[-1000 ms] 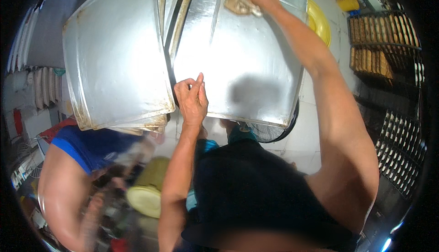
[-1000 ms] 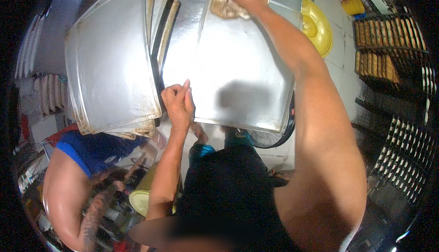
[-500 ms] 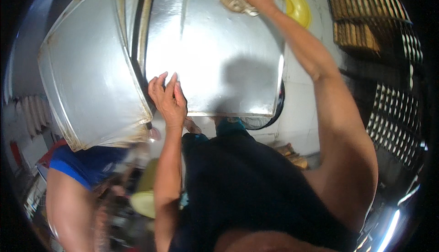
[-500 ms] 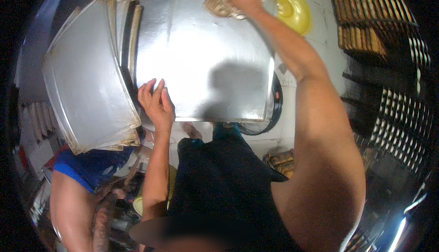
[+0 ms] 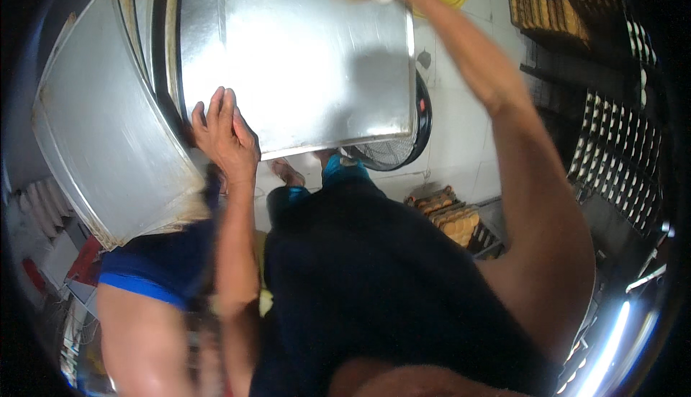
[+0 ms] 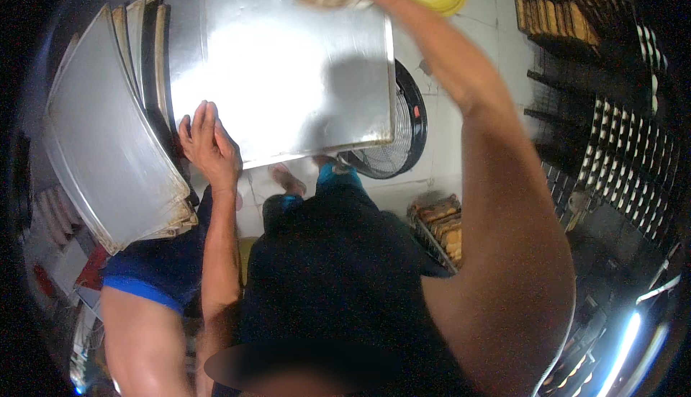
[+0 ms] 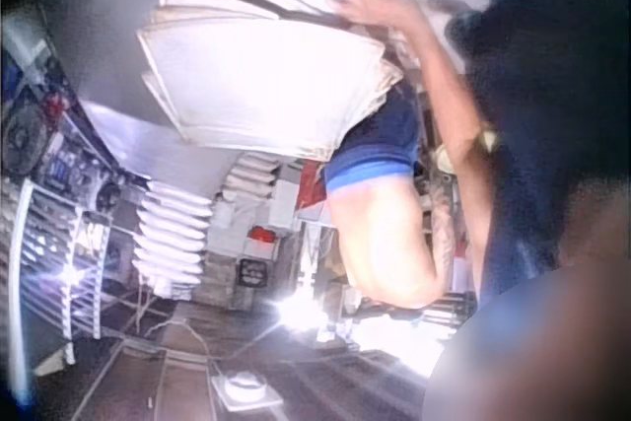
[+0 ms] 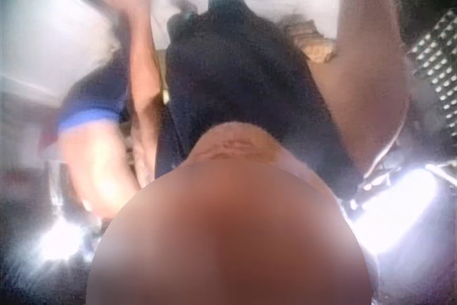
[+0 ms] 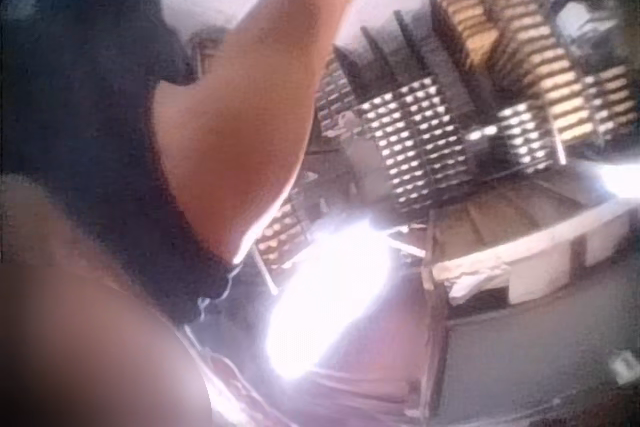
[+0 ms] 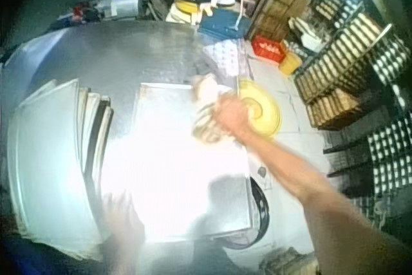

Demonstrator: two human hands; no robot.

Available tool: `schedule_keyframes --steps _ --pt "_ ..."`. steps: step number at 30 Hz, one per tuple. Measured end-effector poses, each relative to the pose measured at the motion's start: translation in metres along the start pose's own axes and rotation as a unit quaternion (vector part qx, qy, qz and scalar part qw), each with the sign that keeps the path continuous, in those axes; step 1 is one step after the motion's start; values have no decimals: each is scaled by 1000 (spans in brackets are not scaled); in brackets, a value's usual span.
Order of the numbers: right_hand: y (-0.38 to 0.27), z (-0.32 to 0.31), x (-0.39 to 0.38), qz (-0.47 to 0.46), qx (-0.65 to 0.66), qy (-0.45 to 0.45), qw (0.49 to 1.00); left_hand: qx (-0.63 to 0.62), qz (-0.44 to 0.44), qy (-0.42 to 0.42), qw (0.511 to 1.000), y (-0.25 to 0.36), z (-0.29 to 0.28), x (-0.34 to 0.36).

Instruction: The person wipes down metal baking trays with a cloth, then uses a towel and a small pad to remove trays of baked bread from an industrial oven and places them onto a cooling rack.

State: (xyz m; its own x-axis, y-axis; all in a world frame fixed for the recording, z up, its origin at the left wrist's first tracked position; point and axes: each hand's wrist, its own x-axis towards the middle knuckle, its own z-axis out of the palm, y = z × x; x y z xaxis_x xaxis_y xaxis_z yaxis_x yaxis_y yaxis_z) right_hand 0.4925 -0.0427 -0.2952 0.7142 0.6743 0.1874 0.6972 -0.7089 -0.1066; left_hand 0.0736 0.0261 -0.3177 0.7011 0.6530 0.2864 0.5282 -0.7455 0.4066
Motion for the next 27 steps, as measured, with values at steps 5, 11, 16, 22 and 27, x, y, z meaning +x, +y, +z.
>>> schedule_keyframes --steps 5,11,16,22,27 --pt "-74 -23 -224 -383 165 -17 909 3 -18 36 999 -3 2 -3" --pt "10 -30 -129 -189 6 -83 978 24 -14 43 999 0 6 2" --pt "-75 -27 -241 -190 -90 -90 973 11 -18 69 997 -9 15 -5" --pt "-15 -73 -303 66 75 -3 995 22 -20 68 997 -6 1 -4" --pt "22 -74 -305 260 400 -80 875 -10 153 -222 963 40 -24 -13"
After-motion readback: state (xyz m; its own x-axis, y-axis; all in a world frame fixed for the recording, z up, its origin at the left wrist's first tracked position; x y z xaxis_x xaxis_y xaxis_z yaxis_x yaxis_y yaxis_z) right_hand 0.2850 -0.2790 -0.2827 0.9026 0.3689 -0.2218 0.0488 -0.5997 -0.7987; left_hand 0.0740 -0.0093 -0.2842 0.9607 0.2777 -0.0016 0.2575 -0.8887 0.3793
